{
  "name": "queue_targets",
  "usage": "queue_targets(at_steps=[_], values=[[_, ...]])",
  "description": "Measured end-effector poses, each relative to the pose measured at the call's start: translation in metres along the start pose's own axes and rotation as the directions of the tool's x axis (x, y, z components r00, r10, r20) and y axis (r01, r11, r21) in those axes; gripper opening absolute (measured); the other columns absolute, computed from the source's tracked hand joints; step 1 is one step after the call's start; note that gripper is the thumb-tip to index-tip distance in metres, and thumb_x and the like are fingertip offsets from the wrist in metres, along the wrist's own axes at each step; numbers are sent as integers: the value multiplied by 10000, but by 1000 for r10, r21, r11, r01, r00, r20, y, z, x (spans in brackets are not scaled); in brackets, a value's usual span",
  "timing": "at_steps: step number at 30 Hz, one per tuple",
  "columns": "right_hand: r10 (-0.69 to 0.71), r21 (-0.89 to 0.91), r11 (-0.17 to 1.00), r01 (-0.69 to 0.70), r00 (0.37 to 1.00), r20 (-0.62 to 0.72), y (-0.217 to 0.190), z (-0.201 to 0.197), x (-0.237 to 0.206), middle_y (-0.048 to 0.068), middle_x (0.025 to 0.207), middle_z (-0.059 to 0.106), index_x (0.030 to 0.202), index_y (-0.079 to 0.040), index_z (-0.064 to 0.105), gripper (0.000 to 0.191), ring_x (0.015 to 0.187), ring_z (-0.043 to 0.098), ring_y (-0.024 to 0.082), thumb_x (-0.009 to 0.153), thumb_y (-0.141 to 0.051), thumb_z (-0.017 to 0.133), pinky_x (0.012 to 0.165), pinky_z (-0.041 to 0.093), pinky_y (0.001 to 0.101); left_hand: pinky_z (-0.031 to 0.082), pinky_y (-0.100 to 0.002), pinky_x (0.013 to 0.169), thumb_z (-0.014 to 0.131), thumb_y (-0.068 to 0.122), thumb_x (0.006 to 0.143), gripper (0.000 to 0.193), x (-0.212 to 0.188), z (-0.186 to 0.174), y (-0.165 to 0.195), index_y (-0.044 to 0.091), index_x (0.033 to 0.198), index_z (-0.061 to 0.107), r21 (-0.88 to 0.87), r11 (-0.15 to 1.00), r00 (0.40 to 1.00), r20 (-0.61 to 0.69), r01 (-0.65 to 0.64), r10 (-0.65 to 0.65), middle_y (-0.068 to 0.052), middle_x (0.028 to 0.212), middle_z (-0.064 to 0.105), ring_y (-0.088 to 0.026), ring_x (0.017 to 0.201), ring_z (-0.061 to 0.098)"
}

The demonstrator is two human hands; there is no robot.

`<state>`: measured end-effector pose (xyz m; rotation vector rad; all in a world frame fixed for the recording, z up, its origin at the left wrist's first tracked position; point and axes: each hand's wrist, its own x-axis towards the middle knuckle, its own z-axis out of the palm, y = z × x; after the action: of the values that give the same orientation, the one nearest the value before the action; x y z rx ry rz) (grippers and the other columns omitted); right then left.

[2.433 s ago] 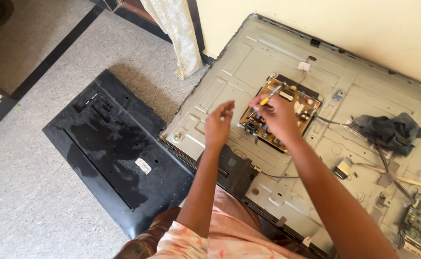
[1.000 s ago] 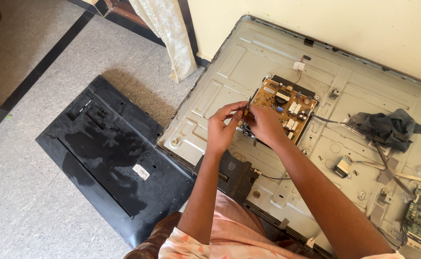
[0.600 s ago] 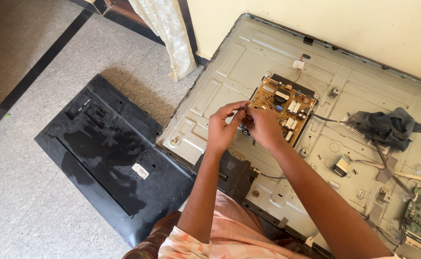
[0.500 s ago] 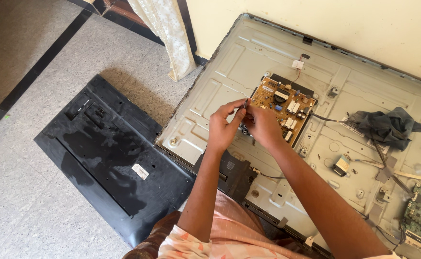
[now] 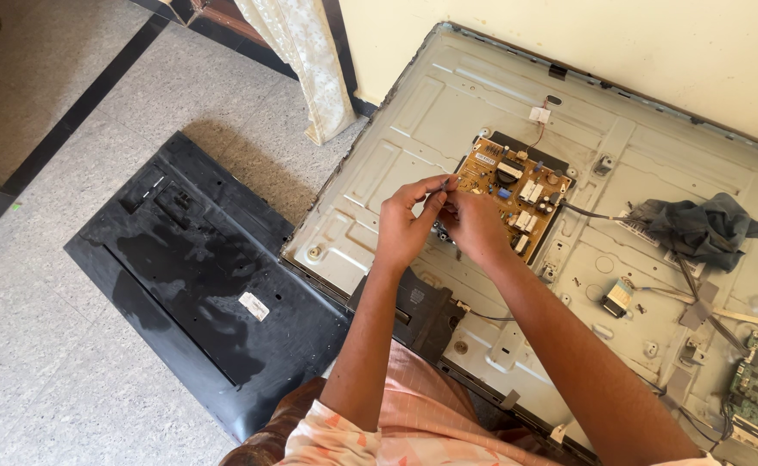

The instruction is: The person wipes the back panel of a disassembled television with a cloth, then uses a screwdriver to tighten screws on the power supply and mainboard. The person handles wires and circuit boards while working on the device.

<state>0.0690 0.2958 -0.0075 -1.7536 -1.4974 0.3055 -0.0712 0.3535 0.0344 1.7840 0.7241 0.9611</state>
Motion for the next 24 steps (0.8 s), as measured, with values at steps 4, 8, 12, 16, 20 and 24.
queue_targets(at_steps=[4, 8, 12, 16, 20, 24], values=[[6, -5, 1000, -6, 1000, 3, -2, -3, 0, 169, 757, 709, 875, -16, 701, 84, 694, 710, 359, 808, -48, 740, 630, 555, 423, 559, -325, 965, 678, 81, 973, 262, 1, 2, -2, 115, 1224, 743, -21, 1000, 1000, 6, 8, -8, -42, 1141, 792, -182, 1057, 735], [-8, -15, 1000, 8, 1000, 1, 0, -4, -2, 169, 757, 708, 844, -5, 686, 69, 690, 711, 357, 798, -31, 729, 632, 554, 420, 560, -326, 959, 675, 76, 973, 266, 0, 4, -4, 108, 1229, 741, -24, 1000, 1000, 7, 4, -4, -44, 1141, 793, -180, 1052, 735], [6, -8, 1000, -6, 1000, -6, 3, -3, -3, 170, 754, 705, 841, -2, 685, 66, 681, 710, 354, 817, -40, 734, 625, 556, 413, 560, -328, 955, 673, 67, 973, 268, 0, 5, -3, 102, 1230, 740, -23, 1000, 1000, 15, 8, -7, -52, 1136, 792, -184, 1040, 732], [-7, 2, 1000, 7, 1000, -23, 4, -2, -1, 164, 768, 717, 851, -3, 684, 79, 691, 722, 344, 820, -51, 739, 635, 563, 407, 565, -327, 966, 665, 53, 978, 274, 1, 4, -2, 99, 1238, 738, -46, 999, 1000, 18, -9, 10, -59, 1141, 791, -188, 1049, 732], [-11, -7, 1000, 11, 1000, -26, 3, -2, -1, 172, 767, 720, 867, -5, 701, 91, 701, 719, 355, 816, -60, 755, 632, 560, 414, 568, -323, 944, 665, 45, 973, 278, 1, 4, -2, 93, 1236, 739, -33, 999, 1000, 19, 14, -13, -60, 1135, 789, -185, 1019, 734], [10, -18, 1000, -10, 1000, -7, 3, -3, -2, 161, 772, 726, 862, -18, 716, 69, 693, 730, 332, 824, -63, 752, 639, 569, 398, 573, -321, 946, 658, 41, 985, 268, -1, 5, -4, 87, 1238, 734, -71, 997, 1000, 28, 0, 2, -60, 1143, 788, -177, 1022, 734]])
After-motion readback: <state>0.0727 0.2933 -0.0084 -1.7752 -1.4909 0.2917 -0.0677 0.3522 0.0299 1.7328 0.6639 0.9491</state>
